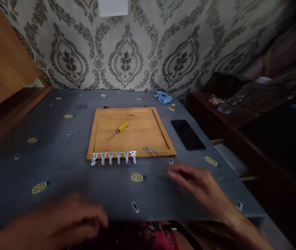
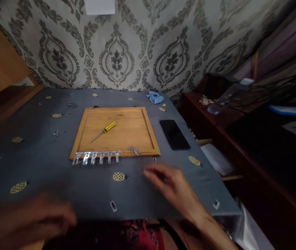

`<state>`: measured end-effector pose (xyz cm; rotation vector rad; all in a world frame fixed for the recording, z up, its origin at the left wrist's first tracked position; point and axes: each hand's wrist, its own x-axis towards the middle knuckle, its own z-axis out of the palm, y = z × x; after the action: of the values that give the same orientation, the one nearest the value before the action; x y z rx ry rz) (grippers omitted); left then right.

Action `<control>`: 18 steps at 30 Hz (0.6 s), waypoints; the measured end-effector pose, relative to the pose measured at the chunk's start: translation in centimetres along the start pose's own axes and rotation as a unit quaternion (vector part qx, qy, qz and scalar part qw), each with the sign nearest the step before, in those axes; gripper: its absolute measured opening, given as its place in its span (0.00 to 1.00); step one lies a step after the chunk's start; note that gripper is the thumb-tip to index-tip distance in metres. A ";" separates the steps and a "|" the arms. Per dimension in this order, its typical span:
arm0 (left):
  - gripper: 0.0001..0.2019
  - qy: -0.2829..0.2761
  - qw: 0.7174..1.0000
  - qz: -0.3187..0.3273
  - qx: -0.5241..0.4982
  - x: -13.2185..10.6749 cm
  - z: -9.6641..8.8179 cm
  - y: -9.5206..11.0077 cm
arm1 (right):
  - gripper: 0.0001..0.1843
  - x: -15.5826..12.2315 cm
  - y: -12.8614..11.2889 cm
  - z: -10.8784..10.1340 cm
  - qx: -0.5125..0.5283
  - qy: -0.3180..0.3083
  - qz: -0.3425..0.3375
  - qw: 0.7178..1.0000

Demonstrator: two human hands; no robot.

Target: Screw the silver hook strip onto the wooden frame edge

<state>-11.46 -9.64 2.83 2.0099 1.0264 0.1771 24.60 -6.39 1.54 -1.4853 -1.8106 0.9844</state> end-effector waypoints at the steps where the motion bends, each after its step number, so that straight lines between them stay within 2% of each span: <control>1: 0.10 -0.005 1.000 0.008 0.002 1.5 -1.5 1.1 | 0.19 1.8 -0.2 0.1 -0.028 0.074 -0.001 0.997; 2: 0.11 0.037 0.999 0.010 -0.001 3.2 -2.9 1.9 | 0.20 3.2 -0.1 0.4 -0.047 0.119 -0.004 0.992; 3: 0.11 0.094 0.995 0.014 -0.011 4.9 -4.0 2.3 | 0.22 4.4 0.2 0.9 -0.048 0.127 -0.005 0.991; 5: 0.11 0.161 0.986 0.019 -0.035 7.9 -5.3 2.3 | 0.23 5.7 0.9 1.8 -0.046 0.107 -0.002 0.993; 8: 0.10 0.223 0.971 0.020 -0.087 11.0 -5.7 1.1 | 0.16 6.2 1.8 2.6 -0.071 0.063 -0.001 0.996; 12: 0.10 0.259 0.963 0.031 -0.062 12.7 -5.1 0.2 | 0.14 5.9 2.4 2.8 -0.045 0.053 0.002 0.998; 15: 0.09 0.254 0.966 0.045 0.001 13.3 -4.6 0.3 | 0.14 5.5 2.5 3.7 0.037 0.061 0.028 0.997; 18: 0.08 0.245 0.963 0.084 0.079 13.8 -4.2 0.5 | 0.13 5.1 2.4 4.9 0.080 0.071 0.044 0.993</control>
<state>-4.03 2.74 2.60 2.2574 1.1976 0.7356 20.85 -2.03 -3.23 -1.5047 -1.5422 1.0151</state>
